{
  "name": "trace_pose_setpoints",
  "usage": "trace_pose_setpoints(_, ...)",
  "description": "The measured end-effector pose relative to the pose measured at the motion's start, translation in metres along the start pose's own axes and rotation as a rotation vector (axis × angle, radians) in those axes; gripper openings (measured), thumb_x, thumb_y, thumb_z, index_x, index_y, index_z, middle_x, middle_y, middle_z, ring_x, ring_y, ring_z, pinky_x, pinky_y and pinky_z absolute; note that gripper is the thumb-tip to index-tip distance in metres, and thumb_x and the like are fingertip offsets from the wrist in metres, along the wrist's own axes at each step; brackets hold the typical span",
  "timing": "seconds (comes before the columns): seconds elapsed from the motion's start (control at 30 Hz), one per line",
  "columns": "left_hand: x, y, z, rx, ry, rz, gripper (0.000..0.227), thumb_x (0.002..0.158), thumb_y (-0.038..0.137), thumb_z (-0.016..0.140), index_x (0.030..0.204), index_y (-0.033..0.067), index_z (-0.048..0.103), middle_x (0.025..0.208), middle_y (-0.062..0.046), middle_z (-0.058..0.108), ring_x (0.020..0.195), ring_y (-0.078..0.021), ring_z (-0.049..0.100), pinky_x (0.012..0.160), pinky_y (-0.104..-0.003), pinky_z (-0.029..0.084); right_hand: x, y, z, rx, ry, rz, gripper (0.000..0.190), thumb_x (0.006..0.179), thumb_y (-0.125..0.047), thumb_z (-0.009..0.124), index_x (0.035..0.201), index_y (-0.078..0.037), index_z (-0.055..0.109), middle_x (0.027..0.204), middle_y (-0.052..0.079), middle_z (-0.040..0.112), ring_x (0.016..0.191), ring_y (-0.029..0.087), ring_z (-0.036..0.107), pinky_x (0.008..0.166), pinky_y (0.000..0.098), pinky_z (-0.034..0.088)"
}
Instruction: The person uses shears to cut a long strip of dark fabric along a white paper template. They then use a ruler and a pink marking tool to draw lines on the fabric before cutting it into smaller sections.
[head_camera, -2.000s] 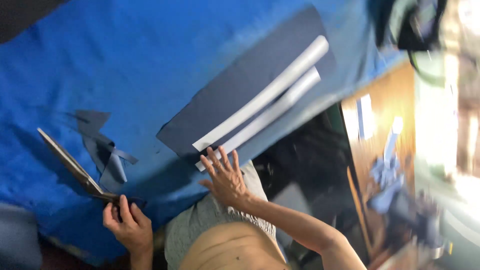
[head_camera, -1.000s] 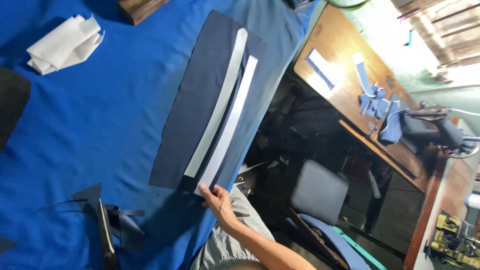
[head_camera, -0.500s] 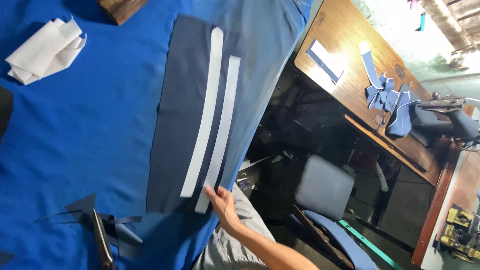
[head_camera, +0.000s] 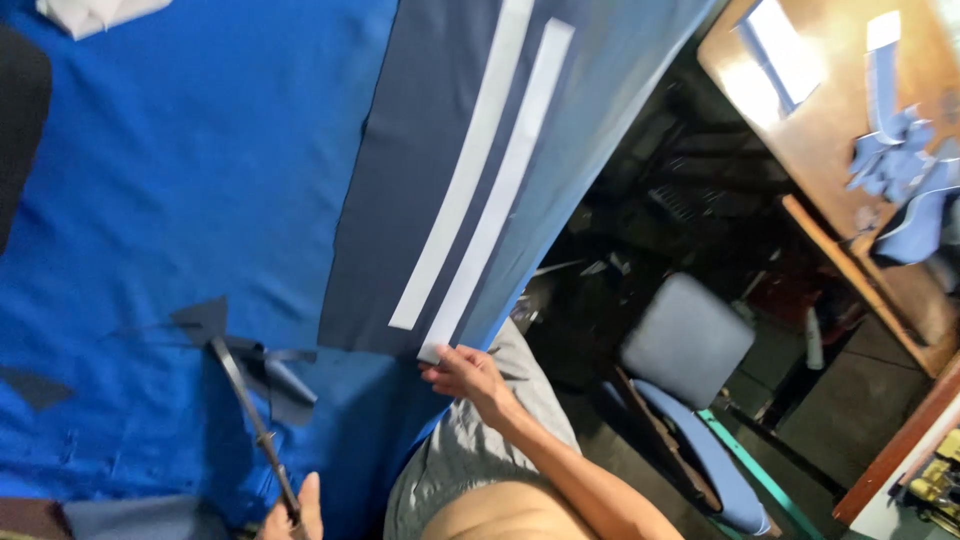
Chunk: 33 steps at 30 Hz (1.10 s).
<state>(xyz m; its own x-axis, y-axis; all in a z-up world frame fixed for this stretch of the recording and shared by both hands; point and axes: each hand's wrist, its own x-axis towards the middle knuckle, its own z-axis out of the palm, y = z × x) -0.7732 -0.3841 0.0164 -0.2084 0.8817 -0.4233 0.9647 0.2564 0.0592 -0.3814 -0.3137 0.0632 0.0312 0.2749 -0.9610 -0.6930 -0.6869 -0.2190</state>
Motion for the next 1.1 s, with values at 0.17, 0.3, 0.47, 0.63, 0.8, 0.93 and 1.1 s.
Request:
trace_pose_setpoints(0.17,-0.019,0.062,-0.063,-0.224,0.047,0.444,0.036,0.090,0.034,0.067,0.063,0.0121,0.057,0.056,-0.009,0.055,0.053,-0.0322,0.051,0.065,-0.041,0.044,-0.006,0.008,0.001,0.078,0.047,-0.040,0.038,0.091,-0.046,0.068,0.097,-0.008,0.068,0.089,0.013,0.080,0.090,0.019,0.078,0.088,0.0344,0.064)
trace_pose_setpoints(0.3,-0.034,0.046,-0.059,-0.269,-0.269,0.488,0.019,0.090,0.032,0.066,0.081,0.0147,0.067,0.073,-0.005,0.064,0.064,-0.0288,0.064,0.059,-0.041,0.050,-0.004,0.015,0.003,0.034,0.059,-0.076,0.040,0.092,-0.043,0.067,0.101,-0.005,0.076,0.100,0.012,0.082,0.088,0.016,0.077,0.086,0.0320,0.064)
trace_pose_setpoints(0.47,-0.028,0.016,-0.053,-0.027,-0.649,0.342,0.036,0.089,0.046,0.059,0.106,0.0170,0.071,0.093,-0.004,0.072,0.088,-0.0295,0.072,0.076,-0.045,0.057,0.001,0.026,0.003,0.025,0.080,-0.160,0.033,0.088,-0.039,0.074,0.094,-0.006,0.077,0.093,0.014,0.082,0.091,0.020,0.079,0.086,0.0360,0.066)
trace_pose_setpoints(0.63,-0.002,0.049,-0.061,0.010,-0.780,0.317,0.037,0.090,0.044,0.057,0.104,0.0128,0.072,0.103,-0.007,0.075,0.098,-0.0299,0.072,0.086,-0.044,0.056,0.013,0.046,0.001,0.101,0.081,-0.244,0.022,0.087,-0.028,0.079,0.091,-0.007,0.075,0.087,0.014,0.082,0.090,0.021,0.081,0.083,0.0353,0.067)
trace_pose_setpoints(0.8,0.014,0.079,-0.060,-0.205,-0.694,0.467,0.019,0.090,0.025,0.061,0.084,0.0087,0.069,0.080,-0.009,0.073,0.073,-0.0313,0.071,0.068,-0.043,0.056,0.016,0.054,0.001,0.078,0.121,-0.289,0.020,0.090,-0.030,0.078,0.085,-0.011,0.073,0.078,0.009,0.079,0.083,0.020,0.081,0.078,0.0343,0.066)
trace_pose_setpoints(0.93,0.015,0.074,-0.053,-0.187,-0.734,0.442,0.020,0.090,0.026,0.060,0.087,0.0078,0.069,0.084,-0.010,0.073,0.078,-0.0326,0.071,0.072,-0.043,0.056,0.016,0.051,0.002,0.080,0.123,-0.274,0.021,0.089,-0.030,0.078,0.085,-0.011,0.072,0.080,0.011,0.081,0.083,0.020,0.081,0.078,0.0338,0.066)
trace_pose_setpoints(1.1,0.013,0.072,-0.048,-0.175,-0.723,0.448,0.024,0.091,0.030,0.059,0.086,0.0081,0.066,0.082,-0.010,0.070,0.078,-0.0341,0.069,0.071,-0.044,0.054,0.016,0.046,0.001,0.048,0.089,-0.269,0.024,0.089,-0.033,0.077,0.085,-0.009,0.073,0.084,0.013,0.082,0.086,0.022,0.082,0.081,0.0359,0.068)
